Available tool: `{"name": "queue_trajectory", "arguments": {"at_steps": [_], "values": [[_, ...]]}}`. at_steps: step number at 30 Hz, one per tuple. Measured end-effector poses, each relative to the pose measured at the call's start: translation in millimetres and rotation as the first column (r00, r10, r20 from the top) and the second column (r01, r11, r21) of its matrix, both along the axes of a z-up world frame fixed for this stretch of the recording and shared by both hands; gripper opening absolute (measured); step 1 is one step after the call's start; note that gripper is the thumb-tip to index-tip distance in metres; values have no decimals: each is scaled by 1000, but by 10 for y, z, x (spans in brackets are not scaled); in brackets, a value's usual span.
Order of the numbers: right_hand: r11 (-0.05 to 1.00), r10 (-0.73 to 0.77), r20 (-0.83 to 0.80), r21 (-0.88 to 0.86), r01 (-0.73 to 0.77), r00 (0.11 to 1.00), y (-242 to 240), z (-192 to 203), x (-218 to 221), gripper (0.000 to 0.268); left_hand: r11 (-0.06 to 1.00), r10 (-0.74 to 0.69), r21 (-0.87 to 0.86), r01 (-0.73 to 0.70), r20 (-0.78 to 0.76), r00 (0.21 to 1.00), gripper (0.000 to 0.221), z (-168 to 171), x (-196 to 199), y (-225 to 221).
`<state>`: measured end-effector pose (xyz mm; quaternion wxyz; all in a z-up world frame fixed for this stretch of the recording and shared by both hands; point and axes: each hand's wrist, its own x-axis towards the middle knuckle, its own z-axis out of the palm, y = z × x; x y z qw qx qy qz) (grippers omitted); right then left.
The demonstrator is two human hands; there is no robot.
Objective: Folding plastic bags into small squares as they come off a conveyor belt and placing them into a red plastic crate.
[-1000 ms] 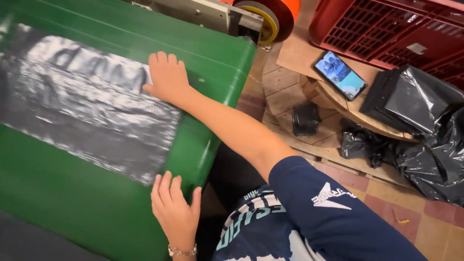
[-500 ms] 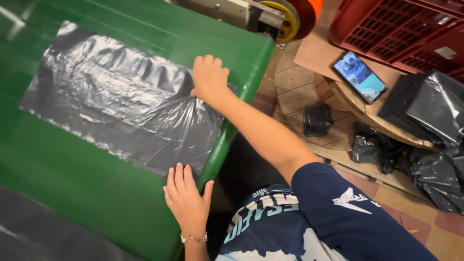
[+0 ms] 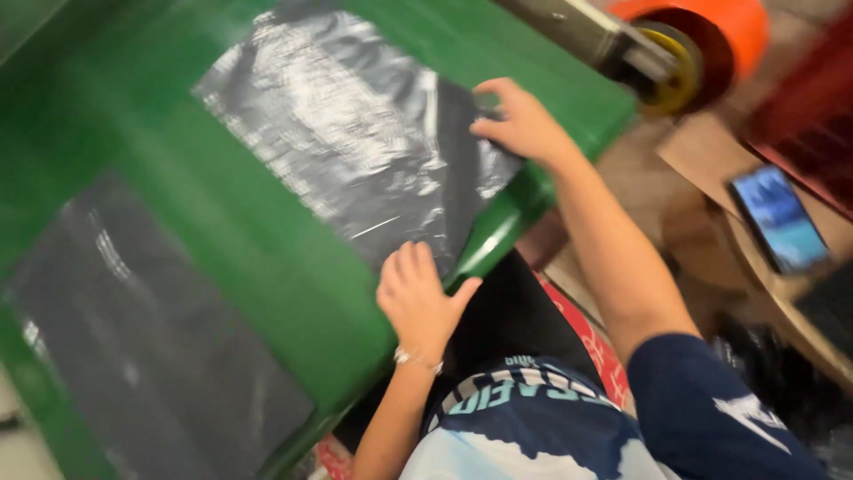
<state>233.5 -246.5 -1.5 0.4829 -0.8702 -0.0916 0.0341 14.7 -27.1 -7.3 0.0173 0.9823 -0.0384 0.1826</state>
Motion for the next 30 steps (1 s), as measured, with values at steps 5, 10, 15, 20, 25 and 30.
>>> {"name": "queue_trajectory", "arguments": {"at_steps": [5,10,15,20,25,30], "values": [[991,107,250,46,-123,962,89,238,-261,27,999,35,-36,-31,119,992,40,-130,-37,192],[982,109,41,152,-114,993,-155,71,-551,10,982,-100,-121,149,341,935,10,-38,-197,620],[882,462,-42,129,-454,886,-681,-112,-1039,47,879,-351,-311,362,93,932,13,441,-770,995],[943,330,-55,63,-327,942,-391,209,-1537,23,794,-457,-476,377,-60,887,14,832,-880,1296],[941,325,168,35,-335,931,-109,254,-1001,17,661,-511,-678,323,-92,854,23,1133,104,1638],[996,18,45,87,-22,999,245,-284,239,14,-65,-179,-964,-256,-242,954,25,110,1579,2093]]}}
